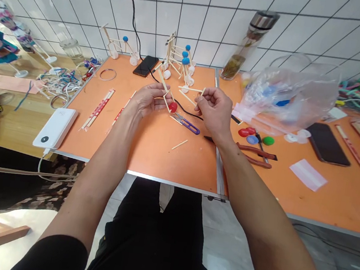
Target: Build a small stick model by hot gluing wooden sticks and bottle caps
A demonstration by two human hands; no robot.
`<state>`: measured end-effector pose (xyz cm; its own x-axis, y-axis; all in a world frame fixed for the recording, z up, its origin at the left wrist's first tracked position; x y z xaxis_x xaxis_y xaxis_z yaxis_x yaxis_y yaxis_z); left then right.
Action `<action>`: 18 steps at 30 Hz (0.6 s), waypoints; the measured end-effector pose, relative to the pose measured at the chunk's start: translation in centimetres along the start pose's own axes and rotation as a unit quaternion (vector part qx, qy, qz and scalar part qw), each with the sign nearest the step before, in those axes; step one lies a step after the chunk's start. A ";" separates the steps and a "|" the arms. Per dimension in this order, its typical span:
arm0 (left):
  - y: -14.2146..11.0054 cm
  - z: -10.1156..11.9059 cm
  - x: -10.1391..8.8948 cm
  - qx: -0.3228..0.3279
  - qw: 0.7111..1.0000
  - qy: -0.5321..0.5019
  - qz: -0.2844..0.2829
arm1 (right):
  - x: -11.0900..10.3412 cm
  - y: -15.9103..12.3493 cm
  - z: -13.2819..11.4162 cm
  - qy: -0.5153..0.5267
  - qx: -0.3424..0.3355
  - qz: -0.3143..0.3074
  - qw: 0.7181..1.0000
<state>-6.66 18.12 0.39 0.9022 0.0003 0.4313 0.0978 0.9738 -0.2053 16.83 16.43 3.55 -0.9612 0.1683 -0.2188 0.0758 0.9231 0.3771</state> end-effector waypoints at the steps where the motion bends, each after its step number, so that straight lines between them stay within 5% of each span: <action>1: 0.0 0.1 0.1 0.003 1.000 0.002 -0.003 | 0.0 0.0 0.0 0.000 -0.001 0.001 1.000; 18: -0.9 1.2 0.8 0.045 0.998 0.047 0.012 | 1.0 -0.2 1.4 0.011 0.027 -0.028 0.999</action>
<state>-6.58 17.47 1.98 0.9397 0.0076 0.3418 0.0404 0.9903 -0.1330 16.21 16.94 1.98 -0.9697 0.1089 -0.2185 0.0353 0.9480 0.3162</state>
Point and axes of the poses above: each hand's wrist, its own y-axis towards the middle knuckle, its own x-axis out of the palm, z = x × y, the point moved 10 cm from there along y, towards the middle knuckle, and after that the axes turned 9 degrees about -y, right-handed, at the moved point
